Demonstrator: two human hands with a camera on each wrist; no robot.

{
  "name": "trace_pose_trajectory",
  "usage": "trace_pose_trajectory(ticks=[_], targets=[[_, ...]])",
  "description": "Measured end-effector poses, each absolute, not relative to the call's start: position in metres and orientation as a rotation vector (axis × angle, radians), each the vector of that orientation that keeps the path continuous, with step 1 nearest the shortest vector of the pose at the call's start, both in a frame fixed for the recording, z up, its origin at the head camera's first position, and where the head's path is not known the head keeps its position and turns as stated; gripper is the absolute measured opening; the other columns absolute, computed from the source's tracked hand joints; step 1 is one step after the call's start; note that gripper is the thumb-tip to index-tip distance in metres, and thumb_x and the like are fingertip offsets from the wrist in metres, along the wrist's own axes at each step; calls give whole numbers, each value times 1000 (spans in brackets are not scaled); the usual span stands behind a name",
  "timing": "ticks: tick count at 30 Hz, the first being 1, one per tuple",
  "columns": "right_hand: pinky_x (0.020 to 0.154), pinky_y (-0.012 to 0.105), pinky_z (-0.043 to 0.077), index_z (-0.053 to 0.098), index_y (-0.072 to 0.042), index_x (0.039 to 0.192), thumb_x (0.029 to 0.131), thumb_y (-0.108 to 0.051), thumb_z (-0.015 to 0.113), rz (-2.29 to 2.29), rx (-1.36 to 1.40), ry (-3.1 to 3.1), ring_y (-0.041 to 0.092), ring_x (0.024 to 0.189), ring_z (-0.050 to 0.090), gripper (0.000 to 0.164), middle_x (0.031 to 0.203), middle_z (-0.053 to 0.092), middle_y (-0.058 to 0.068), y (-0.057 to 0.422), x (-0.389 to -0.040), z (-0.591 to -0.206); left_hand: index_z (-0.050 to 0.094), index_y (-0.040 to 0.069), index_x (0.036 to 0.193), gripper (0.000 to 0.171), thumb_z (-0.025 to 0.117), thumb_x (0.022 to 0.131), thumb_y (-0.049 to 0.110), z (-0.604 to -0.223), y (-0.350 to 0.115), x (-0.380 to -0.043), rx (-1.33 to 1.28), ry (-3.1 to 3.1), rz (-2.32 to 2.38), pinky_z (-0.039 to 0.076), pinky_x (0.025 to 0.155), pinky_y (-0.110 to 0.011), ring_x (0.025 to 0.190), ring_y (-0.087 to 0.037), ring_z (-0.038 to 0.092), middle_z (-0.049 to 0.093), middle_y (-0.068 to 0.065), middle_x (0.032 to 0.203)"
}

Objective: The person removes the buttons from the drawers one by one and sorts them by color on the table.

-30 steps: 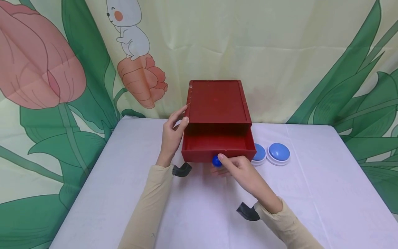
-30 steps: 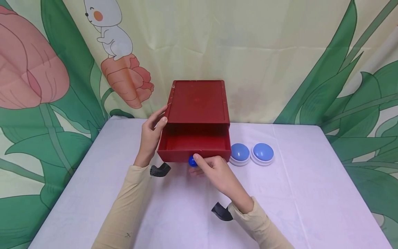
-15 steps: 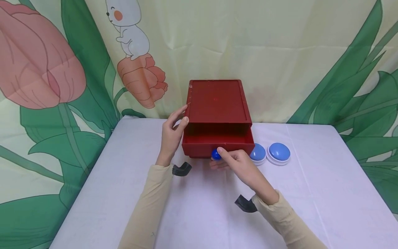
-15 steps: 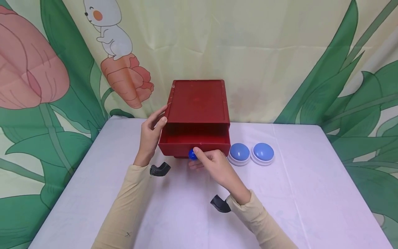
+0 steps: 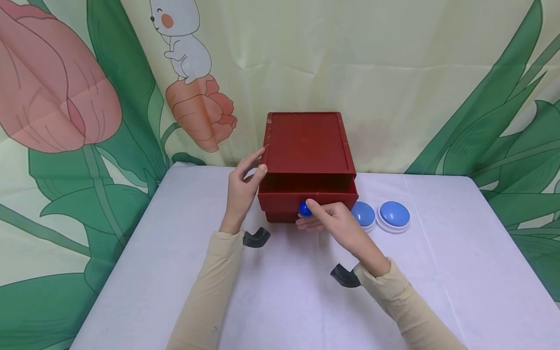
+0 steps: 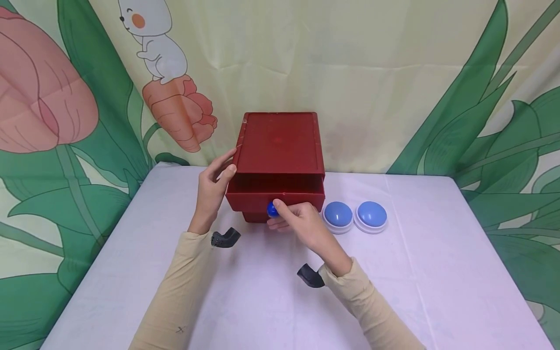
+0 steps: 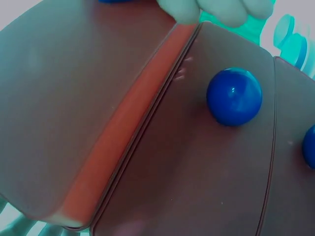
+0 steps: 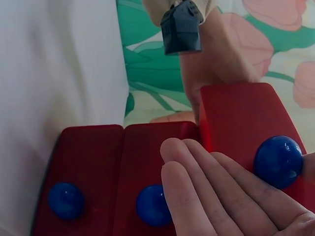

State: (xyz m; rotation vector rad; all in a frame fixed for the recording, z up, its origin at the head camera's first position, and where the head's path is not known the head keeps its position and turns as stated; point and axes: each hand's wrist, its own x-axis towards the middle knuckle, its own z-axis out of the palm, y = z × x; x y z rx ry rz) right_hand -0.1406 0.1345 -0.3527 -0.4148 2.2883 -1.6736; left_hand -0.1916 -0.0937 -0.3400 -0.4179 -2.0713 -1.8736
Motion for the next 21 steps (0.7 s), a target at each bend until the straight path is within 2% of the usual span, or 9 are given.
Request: trace_pose_trajectory(ticks=[8,15,21], targets=[[90,41,56,68,5,121,104,-43,47,-1683,-401,2283,26,98,73,55,107,75,16,135,-152,-354,56,3,140,43,59,98,14,-337,-95,-191,-407,-2106,-1840,51,97,-43,121,-26,57,56,-14,140],[88,42,56,68,6,120,104,-43,48,-1735,-385,2226,33,100,72,56,108,74,19,135,-159,-354,56,3,139,43,59,98,14,-336,-95,-190,-401,-2103,-1866,51,98,-42,122,-26,57,56,-14,140],[89,43,56,68,5,121,103,-46,47,-1730,-384,2222,32,102,72,58,109,73,19,136,-166,-354,56,1,139,43,59,98,12,-337,-95,-190,-411,-2090,-1867,51,98,-41,123,-27,56,56,-15,140]])
